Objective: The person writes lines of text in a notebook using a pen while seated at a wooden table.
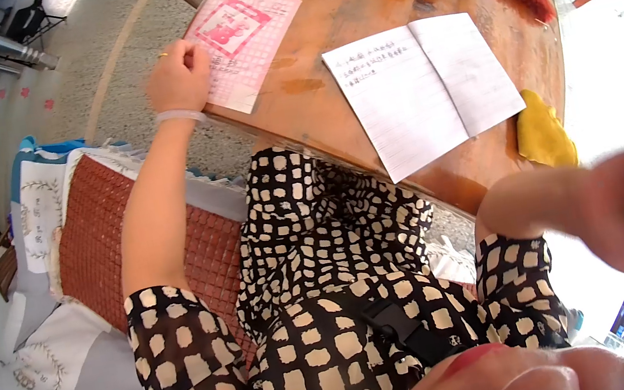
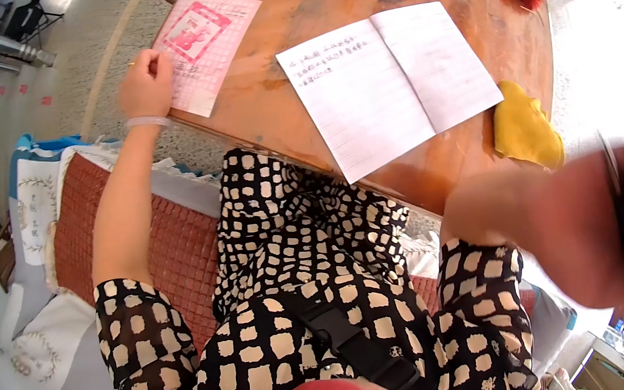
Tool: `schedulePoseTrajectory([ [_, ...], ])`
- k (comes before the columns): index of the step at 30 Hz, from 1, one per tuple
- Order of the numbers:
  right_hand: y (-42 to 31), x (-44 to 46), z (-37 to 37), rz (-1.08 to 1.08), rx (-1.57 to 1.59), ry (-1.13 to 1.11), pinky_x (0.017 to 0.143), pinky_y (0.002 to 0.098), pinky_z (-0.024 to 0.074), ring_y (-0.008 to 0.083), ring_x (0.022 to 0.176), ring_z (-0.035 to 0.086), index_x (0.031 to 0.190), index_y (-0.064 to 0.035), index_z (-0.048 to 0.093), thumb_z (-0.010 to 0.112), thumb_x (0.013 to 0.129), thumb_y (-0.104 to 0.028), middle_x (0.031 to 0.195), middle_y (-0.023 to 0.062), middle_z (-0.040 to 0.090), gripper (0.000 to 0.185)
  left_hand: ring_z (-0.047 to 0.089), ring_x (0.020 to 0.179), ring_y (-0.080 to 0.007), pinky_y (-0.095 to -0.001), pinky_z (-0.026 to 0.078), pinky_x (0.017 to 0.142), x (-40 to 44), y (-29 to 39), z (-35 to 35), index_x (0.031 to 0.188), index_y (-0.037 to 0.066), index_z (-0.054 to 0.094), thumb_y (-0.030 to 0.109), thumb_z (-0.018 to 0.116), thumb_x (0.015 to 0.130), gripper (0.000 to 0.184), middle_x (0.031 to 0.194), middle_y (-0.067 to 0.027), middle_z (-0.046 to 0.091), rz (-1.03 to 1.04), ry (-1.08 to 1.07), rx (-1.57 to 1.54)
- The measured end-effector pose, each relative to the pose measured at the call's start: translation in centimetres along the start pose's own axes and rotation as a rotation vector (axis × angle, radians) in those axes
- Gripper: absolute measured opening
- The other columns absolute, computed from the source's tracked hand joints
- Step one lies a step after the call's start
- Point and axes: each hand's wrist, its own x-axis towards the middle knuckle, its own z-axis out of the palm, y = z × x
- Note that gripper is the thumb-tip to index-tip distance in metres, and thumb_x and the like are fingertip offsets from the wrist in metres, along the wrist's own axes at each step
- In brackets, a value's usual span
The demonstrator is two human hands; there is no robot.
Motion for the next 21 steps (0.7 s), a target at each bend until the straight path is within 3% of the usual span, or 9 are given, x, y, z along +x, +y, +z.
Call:
schedulePoseTrajectory([
  [3,-5.4,1.9,-0.3,-0.292,0.042,0.19,0.063,0.0203,0.0508,0.0024,0.061,0.061,0.066,-0.0183,0.062,0.051,0.078,-0.01,0.068,-0.0109,0.066,0.018,0.062,0.068,-0.0305,-0.0419,0.048,0.061,0.1,-0.3,0.4,0.077,0.009,0.06,0.026,0.062,0.084,0.018,0.074,-0.0094,0.064,0.018,0.023,-0.006],
  [4,-5.9,1.9,-0.5,-0.451,0.059,0.151,0.064,0.0258,0.0532,0.0094,0.064,0.064,0.075,-0.0095,0.066,0.054,0.08,-0.006,0.072,-0.0021,0.067,0.014,0.062,0.068,-0.0306,-0.0421,0.048,0.061,0.1,-0.4,0.4,0.077,0.009,0.06,0.026,0.062,0.084,0.018,0.074,-0.0094,0.064,0.022,0.029,-0.003],
  [5,-7.9,1.6,-2.3,-0.509,-0.2,0.07,0.067,0.0241,0.0509,0.0085,0.064,0.062,0.079,-0.0087,0.068,0.057,0.079,-0.008,0.072,-0.0015,0.067,0.011,0.062,0.068,-0.0305,-0.0422,0.048,0.061,0.1,-0.2,0.3,0.077,0.009,0.059,0.026,0.063,0.083,0.018,0.074,-0.0094,0.064,0.014,0.027,0.006],
  [7,-8.5,1.1,-3.3,-0.498,-0.267,-0.105,0.08,0.0268,0.0452,0.0125,0.081,0.056,0.092,-0.0062,0.066,0.055,0.077,-0.004,0.086,0.0027,0.064,0.019,0.062,0.068,-0.0305,-0.0424,0.048,0.061,0.0,0.0,0.3,0.076,0.009,0.059,0.026,0.062,0.083,0.019,0.073,-0.0094,0.064,0.009,0.029,0.016],
  [9,-8.2,1.4,-3.3,-0.389,0.118,-0.285,0.099,0.0354,0.0385,0.0223,0.114,0.049,0.112,-0.0028,0.061,0.045,0.072,0.009,0.115,0.0099,0.058,0.044,0.062,0.067,-0.0303,-0.0424,0.048,0.06,0.1,-0.2,0.3,0.076,0.009,0.059,0.027,0.062,0.084,0.02,0.073,-0.0093,0.064,-0.006,0.013,0.02],
  [11,-7.2,1.5,-1.4,-0.47,0.188,-0.277,0.106,0.0413,0.0392,0.0281,0.126,0.048,0.121,0.0003,0.057,0.04,0.068,0.016,0.126,0.0132,0.057,0.058,0.062,0.067,-0.0303,-0.0418,0.048,0.06,0.1,-0.3,0.3,0.076,0.009,0.059,0.027,0.062,0.084,0.02,0.073,-0.0095,0.064,-0.023,-0.002,0.034],
  [13,-7.5,1.5,-1.5,-0.389,0.175,-0.278,0.106,0.043,0.039,0.03,0.125,0.047,0.12,0.0035,0.056,0.041,0.069,0.014,0.125,0.0156,0.057,0.055,0.062,0.067,-0.0299,-0.0412,0.048,0.059,0.3,-0.2,0.1,0.076,0.009,0.059,0.027,0.062,0.084,0.02,0.073,-0.0096,0.064,-0.033,-0.021,0.037],
  [17,-7.6,1.8,-1.5,-0.522,0.173,-0.214,0.107,0.0461,0.0379,0.0339,0.123,0.047,0.119,0.0094,0.055,0.042,0.073,0.007,0.122,0.0206,0.056,0.047,0.062,0.066,-0.0285,-0.0398,0.048,0.059,0.0,0.2,0.0,0.078,0.008,0.06,0.027,0.062,0.084,0.02,0.073,-0.0096,0.064,-0.063,-0.049,0.0],
  [21,-8.2,1.8,-2.0,-0.468,0.209,-0.285,0.109,0.0477,0.037,0.036,0.121,0.047,0.116,0.0117,0.054,0.042,0.077,0.001,0.121,0.023,0.056,0.042,0.062,0.066,-0.0269,-0.0387,0.048,0.06,0.2,-0.4,0.3,0.08,0.009,0.061,0.027,0.062,0.084,0.019,0.073,-0.0087,0.064,-0.036,-0.026,-0.009],
])
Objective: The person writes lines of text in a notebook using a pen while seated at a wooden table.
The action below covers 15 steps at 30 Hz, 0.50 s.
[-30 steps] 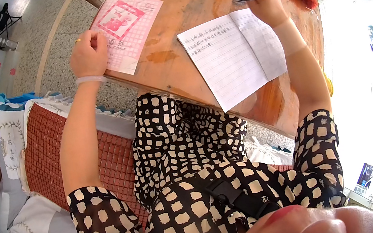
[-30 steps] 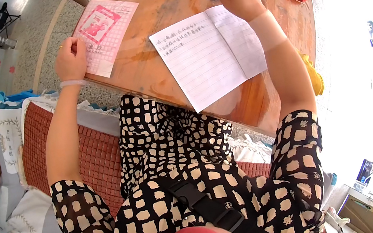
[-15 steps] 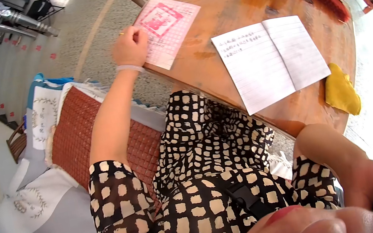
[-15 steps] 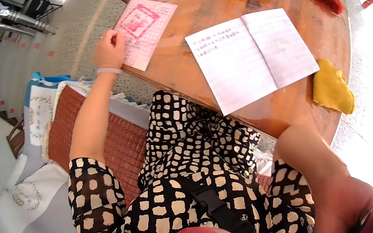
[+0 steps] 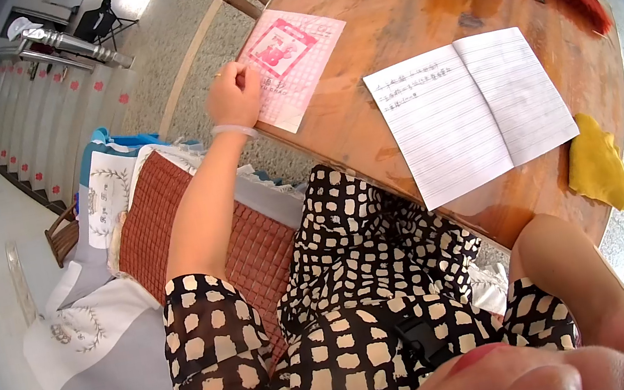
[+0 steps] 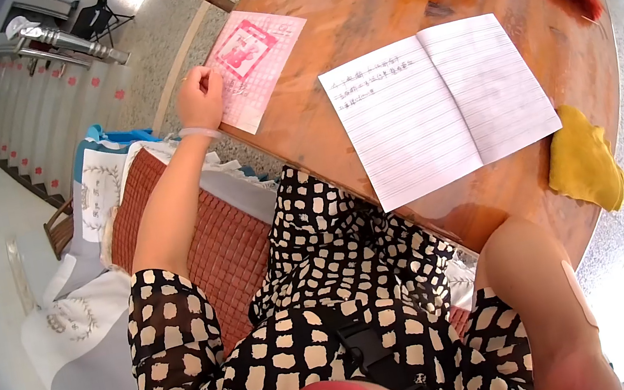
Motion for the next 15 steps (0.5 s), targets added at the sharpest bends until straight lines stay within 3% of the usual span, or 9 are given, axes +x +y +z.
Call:
schedulePoseTrajectory([
  [8,1.2,-0.2,0.8,-0.019,0.096,0.162,0.109,0.0476,0.0369,0.0363,0.118,0.048,0.116,0.01,0.055,0.042,0.086,-0.004,0.12,0.0228,0.057,0.035,0.062,0.067,-0.0268,-0.0382,0.048,0.061,-0.2,0.7,-0.2,0.079,0.009,0.061,0.026,0.062,0.084,0.018,0.074,-0.0079,0.065,-0.048,-0.016,0.034],
  [15,0.6,-0.2,0.6,-0.009,0.039,0.064,0.107,0.0479,0.0375,0.0351,0.118,0.049,0.116,0.0095,0.055,0.042,0.088,-0.005,0.119,0.0221,0.058,0.034,0.062,0.068,-0.0271,-0.0387,0.048,0.061,-0.2,0.6,-0.3,0.078,0.009,0.061,0.026,0.062,0.084,0.018,0.073,-0.0078,0.065,-0.055,-0.016,0.017],
])
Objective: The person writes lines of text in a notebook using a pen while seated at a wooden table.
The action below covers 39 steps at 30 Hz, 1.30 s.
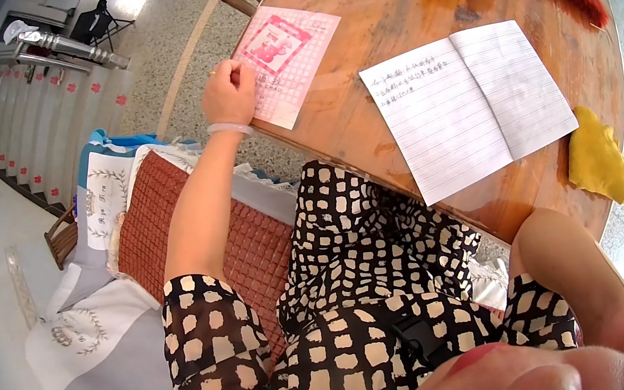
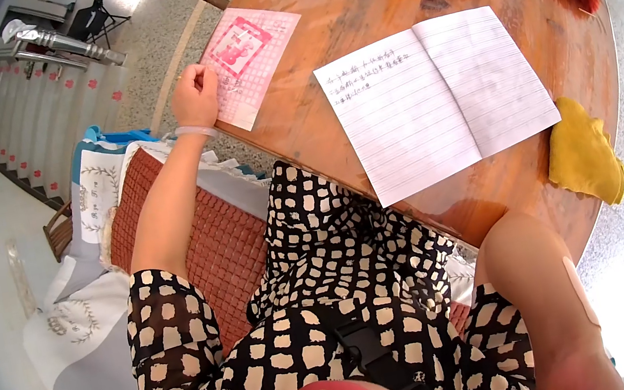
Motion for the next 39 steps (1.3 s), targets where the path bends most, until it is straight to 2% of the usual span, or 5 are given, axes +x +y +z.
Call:
schedulePoseTrajectory([
  [9,0.3,0.1,-1.0,0.03,0.034,0.126,0.095,0.0439,0.0437,0.0278,0.097,0.056,0.1,0.0033,0.058,0.044,0.088,-0.012,0.096,0.0122,0.063,0.024,0.063,0.07,-0.0286,-0.0401,0.049,0.064,0.1,-0.7,0.3,0.082,0.009,0.063,0.03,0.061,0.085,0.021,0.076,-0.0091,0.066,0.02,0.005,0.026],
  [15,7.3,-3.4,-4.2,0.677,0.015,0.044,0.083,0.039,0.0459,0.0233,0.089,0.057,0.098,-0.0036,0.06,0.041,0.095,-0.023,0.09,0.0053,0.063,0.027,0.063,0.071,-0.029,-0.0409,0.049,0.064,0.1,-0.3,0.0,0.083,0.009,0.064,0.032,0.061,0.086,0.023,0.075,-0.0096,0.066,0.03,-0.007,0.017],
  [20,11.4,-12.4,-3.8,1.094,-0.784,-0.357,0.067,0.0249,0.0462,0.015,0.071,0.058,0.099,0.0038,0.062,0.049,0.091,-0.006,0.083,0.0077,0.064,0.018,0.064,0.07,-0.0274,-0.0403,0.049,0.063,0.0,-1.4,0.5,0.083,0.011,0.064,0.032,0.062,0.085,0.022,0.075,-0.007,0.066,0.082,0.021,0.009],
  [26,9.2,-19.5,-1.2,1.711,-0.409,-0.535,0.057,0.0197,0.044,0.0064,0.063,0.055,0.088,0.0011,0.065,0.052,0.093,-0.011,0.068,0.0029,0.061,0.019,0.063,0.069,-0.0258,-0.0392,0.048,0.062,0.2,-1.6,0.6,0.082,0.011,0.064,0.031,0.063,0.084,0.02,0.074,-0.0052,0.065,0.101,0.004,-0.018],
  [39,7.2,-21.6,-0.3,1.734,-0.477,-0.498,0.059,0.02,0.0422,0.0055,0.065,0.051,0.085,0.0026,0.062,0.053,0.094,-0.005,0.072,0.0033,0.061,0.015,0.06,0.069,-0.0226,-0.0326,0.047,0.064,5.3,12.3,1.9,0.082,0.001,0.061,0.024,0.07,0.081,0.025,0.075,-0.0109,0.063,0.348,-0.463,-0.44],
])
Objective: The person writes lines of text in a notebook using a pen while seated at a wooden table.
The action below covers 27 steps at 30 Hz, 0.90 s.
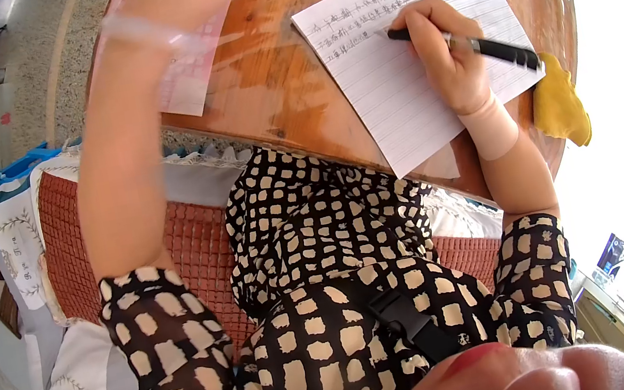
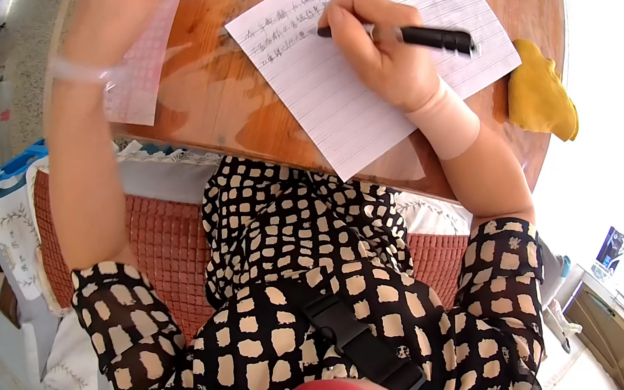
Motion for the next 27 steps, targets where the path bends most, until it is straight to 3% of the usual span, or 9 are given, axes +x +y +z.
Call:
schedulePoseTrajectory([
  [1,-0.1,-0.2,0.0,0.004,-0.011,0.003,0.059,0.0201,0.0424,0.0055,0.065,0.051,0.085,0.0025,0.062,0.053,0.093,-0.005,0.072,0.0033,0.061,0.014,0.063,0.072,-0.0234,-0.0323,0.048,0.065,1.1,1.2,1.3,0.081,0.0,0.063,0.021,0.07,0.081,0.022,0.076,-0.0131,0.065,0.026,-0.019,-0.101],
  [3,0.0,-0.4,-0.2,0.01,-0.031,0.003,0.058,0.0202,0.0427,0.0054,0.064,0.051,0.085,0.0024,0.062,0.054,0.093,-0.005,0.072,0.0034,0.061,0.013,0.061,0.07,-0.0209,-0.0306,0.047,0.063,2.8,2.2,3.3,0.081,0.0,0.062,0.021,0.071,0.081,0.023,0.074,-0.0122,0.063,0.076,-0.067,0.018],
  [10,0.9,0.1,-0.8,-0.088,-0.099,0.002,0.051,0.0219,0.0436,0.0085,0.055,0.055,0.083,0.0006,0.063,0.06,0.087,-0.002,0.071,0.007,0.064,0.006,0.057,0.063,-0.0211,-0.0321,0.045,0.058,3.3,-0.4,5.2,0.075,0.001,0.057,0.03,0.079,0.075,0.036,0.069,-0.0107,0.06,0.141,-0.445,-0.185],
  [13,0.4,0.4,-0.9,-0.088,-0.148,-0.02,0.052,0.0246,0.0452,0.0122,0.057,0.057,0.082,0.0001,0.062,0.058,0.085,0.0,0.07,0.0084,0.064,0.006,0.058,0.064,-0.0224,-0.0322,0.045,0.058,3.5,-0.7,5.0,0.076,0.002,0.057,0.032,0.079,0.075,0.037,0.07,-0.0108,0.059,0.182,-0.486,-0.188],
  [14,0.3,0.4,-0.9,-0.088,-0.153,-0.019,0.052,0.0251,0.0456,0.0137,0.057,0.058,0.081,-0.0002,0.062,0.058,0.085,0.001,0.071,0.0088,0.064,0.005,0.058,0.072,-0.0263,-0.0346,0.046,0.064,3.5,-0.4,5.0,0.08,0.004,0.057,0.033,0.081,0.072,0.038,0.076,-0.0111,0.058,0.168,-0.543,-0.12],
  [17,0.2,0.5,-0.9,-0.109,-0.147,-0.043,0.052,0.0271,0.0454,0.018,0.056,0.059,0.079,-0.001,0.06,0.058,0.081,0.003,0.07,0.009,0.062,0.005,0.051,0.062,-0.0212,-0.0343,0.042,0.06,2.8,0.0,5.2,0.079,0.004,0.052,0.031,0.079,0.073,0.039,0.071,-0.0048,0.052,0.319,-0.462,-0.031],
  [18,0.1,0.4,-0.8,-0.106,-0.127,-0.054,0.051,0.0275,0.0452,0.0184,0.055,0.058,0.079,-0.001,0.06,0.058,0.081,0.003,0.069,0.0089,0.062,0.005,0.05,0.064,-0.0217,-0.0341,0.041,0.061,2.6,-0.5,5.7,0.077,0.008,0.05,0.032,0.084,0.064,0.044,0.07,-0.0047,0.048,0.36,-0.395,0.019],
  [27,0.4,0.2,-0.6,-0.119,-0.087,-0.073,0.049,0.0296,0.0436,0.0198,0.054,0.057,0.078,-0.0014,0.06,0.059,0.077,0.005,0.067,0.0081,0.06,0.006,0.051,0.075,-0.0241,-0.0347,0.042,0.066,2.2,-1.0,5.6,0.084,0.008,0.05,0.034,0.085,0.06,0.05,0.081,-0.0056,0.049,0.355,-0.461,0.042],
])
